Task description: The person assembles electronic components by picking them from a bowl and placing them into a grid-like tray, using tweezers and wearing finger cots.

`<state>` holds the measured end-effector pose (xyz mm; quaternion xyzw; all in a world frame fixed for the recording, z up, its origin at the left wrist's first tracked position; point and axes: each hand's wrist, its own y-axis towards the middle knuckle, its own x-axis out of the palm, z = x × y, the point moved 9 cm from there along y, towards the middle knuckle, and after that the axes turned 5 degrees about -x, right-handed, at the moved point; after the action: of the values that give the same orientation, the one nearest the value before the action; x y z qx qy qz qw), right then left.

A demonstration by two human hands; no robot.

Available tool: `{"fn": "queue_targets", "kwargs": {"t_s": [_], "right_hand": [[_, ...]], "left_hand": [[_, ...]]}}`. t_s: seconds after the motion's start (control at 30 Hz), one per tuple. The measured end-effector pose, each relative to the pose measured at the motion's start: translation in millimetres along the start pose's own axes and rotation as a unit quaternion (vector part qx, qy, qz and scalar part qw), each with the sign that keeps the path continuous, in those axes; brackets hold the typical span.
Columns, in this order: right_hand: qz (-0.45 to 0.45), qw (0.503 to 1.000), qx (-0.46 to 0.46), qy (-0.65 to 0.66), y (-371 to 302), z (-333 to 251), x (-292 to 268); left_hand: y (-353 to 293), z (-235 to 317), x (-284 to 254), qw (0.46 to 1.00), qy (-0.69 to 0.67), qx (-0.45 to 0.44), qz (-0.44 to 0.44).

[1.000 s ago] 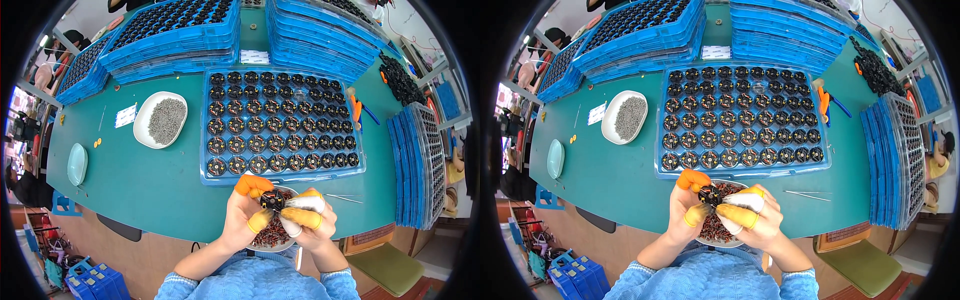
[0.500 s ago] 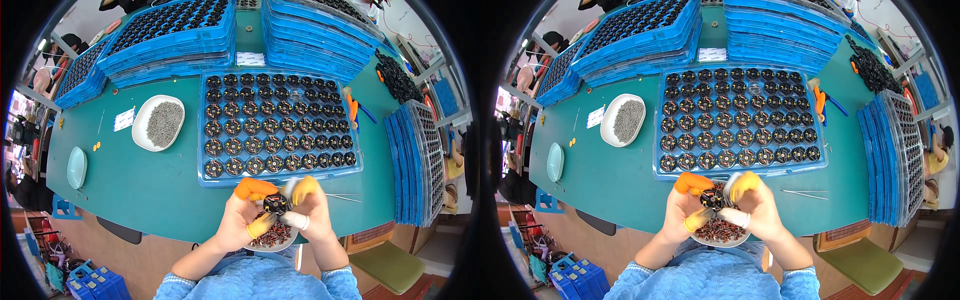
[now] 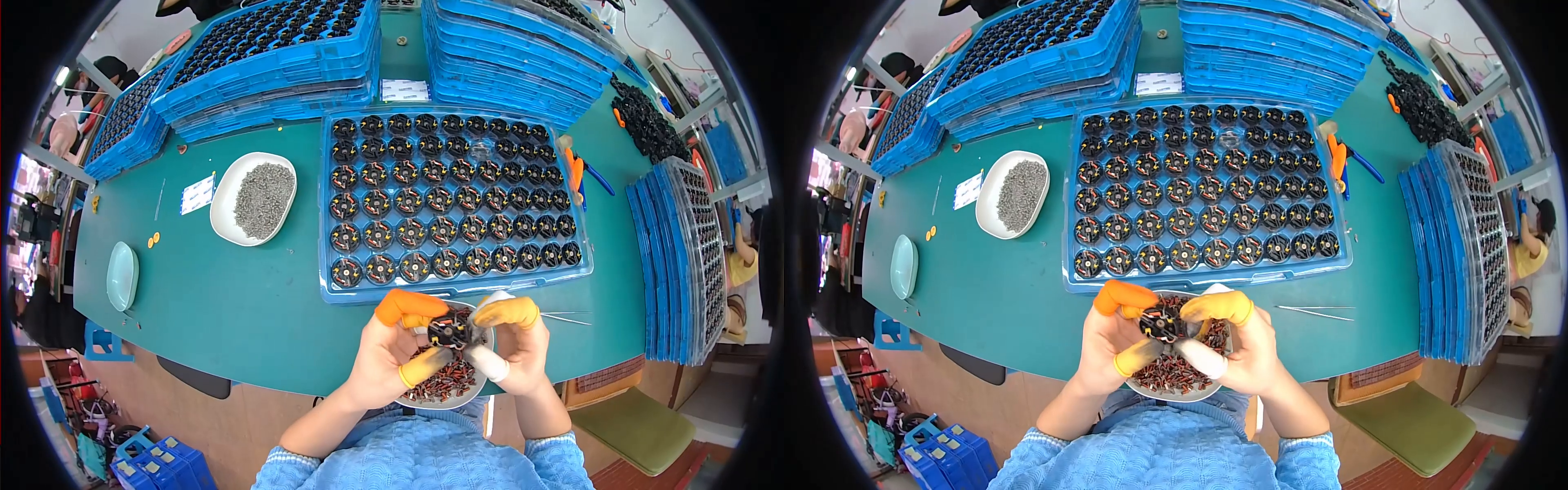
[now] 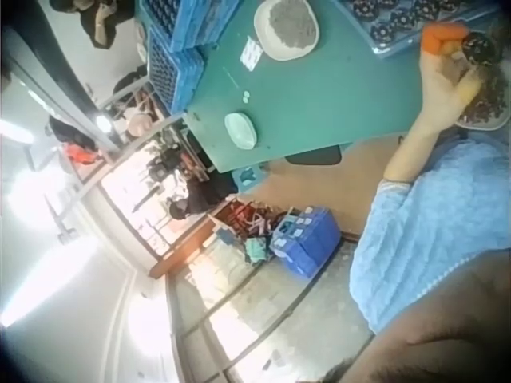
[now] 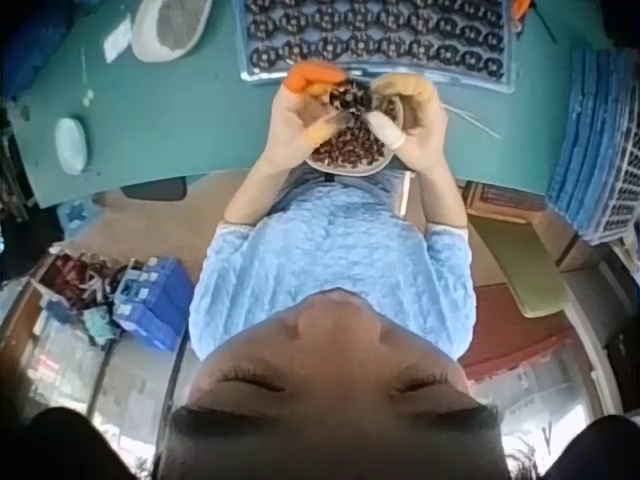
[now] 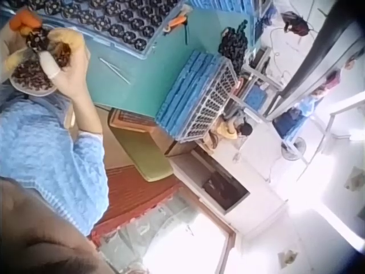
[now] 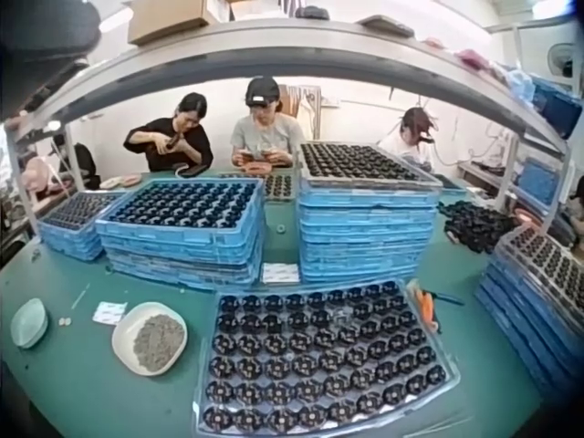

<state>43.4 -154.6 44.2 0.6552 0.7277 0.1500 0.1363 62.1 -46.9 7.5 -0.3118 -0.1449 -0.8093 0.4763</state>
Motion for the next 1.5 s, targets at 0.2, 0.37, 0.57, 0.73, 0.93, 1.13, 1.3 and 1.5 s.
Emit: {"fn": "queue_targets", "kwargs": {"t_s": [0.2, 0.37, 0.57, 0.73, 0.93, 1.13, 1.3, 1.5], "right_hand": [[0.056, 0.99, 0.081, 0.101, -6.4, 20.6, 8.7], [0.056, 0.996, 0.051, 0.051, -6.6, 17.7, 9.4], [-0.005, 0.98, 0.025, -0.197, 5.0, 5.8, -12.4], [-0.037, 0.994, 0.045, -0.092, 17.5, 0.8, 11.4], [-0.005, 0.998, 0.068, -0.013, 14.2, 9.8, 17.0], [0.075, 0.99, 0.065, 0.099, 10.9, 6.6, 13.9], [0.052, 0.986, 0.075, 0.136, 8.5, 10.4, 19.8], [0.032, 0.994, 0.034, 0.1, 10.0, 4.8, 22.6]], "left_hand": [[-5.6, 5.5, -1.8, 0.99, 0.138, 0.029, -0.02], [-4.9, 2.6, -13.3, 0.991, 0.131, 0.016, -0.002], [-8.6, 28.8, -32.8, 0.988, 0.135, 0.075, 0.023], [-10.7, 18.9, -14.7, 0.973, 0.224, 0.049, -0.009], [-14.1, 24.0, -5.3, 0.946, 0.315, 0.078, -0.013], [-15.2, 32.3, 0.0, 0.916, 0.38, 0.128, -0.002], [-16.1, 27.4, -2.1, 0.923, 0.368, 0.115, -0.002], [-15.0, 24.8, -2.5, 0.923, 0.371, 0.099, 0.005]]}}
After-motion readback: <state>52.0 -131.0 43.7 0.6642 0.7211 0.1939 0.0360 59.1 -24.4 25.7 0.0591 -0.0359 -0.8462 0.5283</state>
